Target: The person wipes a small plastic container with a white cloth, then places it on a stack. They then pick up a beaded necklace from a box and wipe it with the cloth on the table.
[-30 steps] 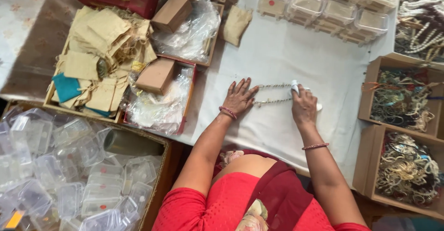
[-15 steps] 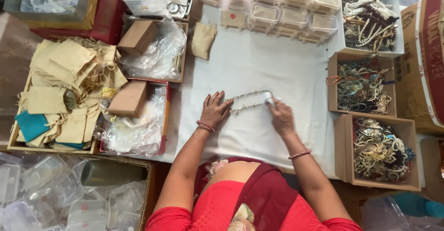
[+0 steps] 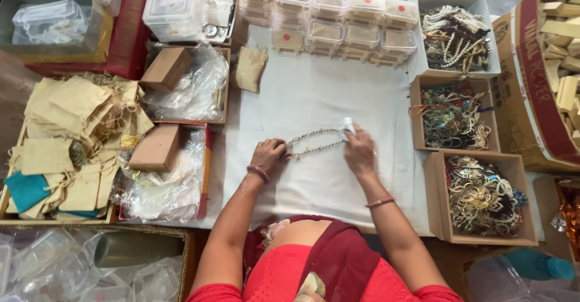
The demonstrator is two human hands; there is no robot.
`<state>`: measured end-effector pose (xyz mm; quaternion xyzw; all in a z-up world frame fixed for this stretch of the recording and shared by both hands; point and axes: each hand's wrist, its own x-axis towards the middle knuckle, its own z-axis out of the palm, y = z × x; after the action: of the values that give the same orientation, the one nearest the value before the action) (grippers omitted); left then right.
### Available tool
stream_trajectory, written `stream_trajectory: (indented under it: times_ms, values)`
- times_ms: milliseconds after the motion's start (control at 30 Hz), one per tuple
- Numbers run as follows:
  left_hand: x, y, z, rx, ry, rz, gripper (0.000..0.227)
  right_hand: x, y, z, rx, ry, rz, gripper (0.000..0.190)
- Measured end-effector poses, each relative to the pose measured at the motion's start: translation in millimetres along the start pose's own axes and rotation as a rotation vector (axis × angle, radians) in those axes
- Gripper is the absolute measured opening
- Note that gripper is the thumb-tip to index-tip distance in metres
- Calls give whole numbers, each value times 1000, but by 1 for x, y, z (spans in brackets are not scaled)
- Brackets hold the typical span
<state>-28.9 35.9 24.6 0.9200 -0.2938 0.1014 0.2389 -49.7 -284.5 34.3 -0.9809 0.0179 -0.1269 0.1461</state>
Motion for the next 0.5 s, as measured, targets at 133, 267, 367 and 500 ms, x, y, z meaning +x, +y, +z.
stream_trajectory:
  times_ms: [133, 267, 367, 500]
  values:
    - [-5, 5, 5, -64, -13, -131, 22, 22, -37, -5, -33, -24, -93, 36]
    - [-4, 10, 14, -58, -1, -329, 37, 35, -38, -4, -81, -112, -67, 30]
    - [-1, 5, 19, -7, -134, -408, 22, 40, -24, 18, -195, -159, -60, 16]
    - [5, -7, 24, -225, -61, -484, 14, 45, -16, 21, -263, -102, -175, 12]
